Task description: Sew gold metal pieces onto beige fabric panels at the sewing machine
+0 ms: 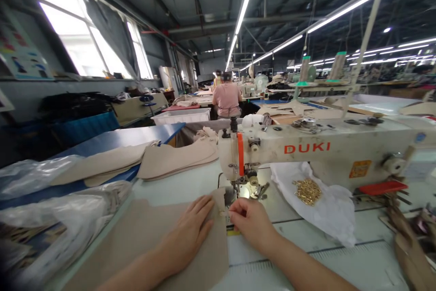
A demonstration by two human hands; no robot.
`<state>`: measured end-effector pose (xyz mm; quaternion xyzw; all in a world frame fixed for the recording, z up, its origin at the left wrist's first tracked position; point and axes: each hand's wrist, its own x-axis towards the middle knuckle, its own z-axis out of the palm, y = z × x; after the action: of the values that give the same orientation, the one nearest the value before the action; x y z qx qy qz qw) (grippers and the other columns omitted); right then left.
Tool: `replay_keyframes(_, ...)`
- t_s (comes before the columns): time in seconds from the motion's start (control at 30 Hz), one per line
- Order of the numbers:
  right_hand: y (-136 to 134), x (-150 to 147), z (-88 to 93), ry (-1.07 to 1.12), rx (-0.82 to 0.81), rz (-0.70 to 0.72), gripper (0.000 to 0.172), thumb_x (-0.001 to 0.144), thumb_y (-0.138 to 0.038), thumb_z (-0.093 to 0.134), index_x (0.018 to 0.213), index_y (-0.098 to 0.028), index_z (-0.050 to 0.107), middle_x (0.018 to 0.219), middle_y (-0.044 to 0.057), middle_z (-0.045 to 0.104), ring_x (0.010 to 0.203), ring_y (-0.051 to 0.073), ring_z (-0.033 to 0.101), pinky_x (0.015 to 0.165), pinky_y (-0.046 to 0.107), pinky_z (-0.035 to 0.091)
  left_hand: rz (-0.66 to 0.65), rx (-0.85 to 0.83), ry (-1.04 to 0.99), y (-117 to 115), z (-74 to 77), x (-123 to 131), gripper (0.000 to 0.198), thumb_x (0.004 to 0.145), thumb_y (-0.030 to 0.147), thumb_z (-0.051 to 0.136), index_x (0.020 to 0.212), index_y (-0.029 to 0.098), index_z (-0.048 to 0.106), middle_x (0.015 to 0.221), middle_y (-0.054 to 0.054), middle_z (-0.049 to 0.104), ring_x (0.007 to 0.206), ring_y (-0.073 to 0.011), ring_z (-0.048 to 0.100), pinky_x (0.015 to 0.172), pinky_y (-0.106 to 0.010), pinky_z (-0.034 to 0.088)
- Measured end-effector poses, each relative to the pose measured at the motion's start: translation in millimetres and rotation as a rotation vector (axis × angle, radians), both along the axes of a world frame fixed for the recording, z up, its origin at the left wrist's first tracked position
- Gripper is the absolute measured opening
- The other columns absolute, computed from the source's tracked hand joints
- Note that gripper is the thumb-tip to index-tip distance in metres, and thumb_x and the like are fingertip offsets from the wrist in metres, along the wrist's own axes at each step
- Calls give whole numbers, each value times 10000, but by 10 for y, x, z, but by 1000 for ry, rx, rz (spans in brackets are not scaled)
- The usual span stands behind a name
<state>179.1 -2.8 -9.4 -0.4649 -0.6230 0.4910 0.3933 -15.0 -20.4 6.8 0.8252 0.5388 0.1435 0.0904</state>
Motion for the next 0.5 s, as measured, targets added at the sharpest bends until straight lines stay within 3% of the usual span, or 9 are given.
replay_keyframes(0.23, 134, -29, 110, -67, -234, -3, 76, 717, -180, 613, 652, -163, 578, 555, -39, 622, 418, 74, 556, 408, 158, 360, -8, 85, -10, -202, -202, 85, 498, 894, 286, 410, 1381, 181, 393, 1404, -103, 470, 1297, -253, 415, 1054, -429, 380)
replay_keyframes(0.5, 269, -104, 194, -141, -351, 23, 192, 701, -156, 638, 544, -174, 529, 462, -28, 603, 368, 98, 564, 342, 164, 370, -21, 98, -66, -186, -226, 61, 497, 866, 283, 439, 1353, 182, 421, 1354, -104, 521, 1250, -263, 471, 1040, -442, 399)
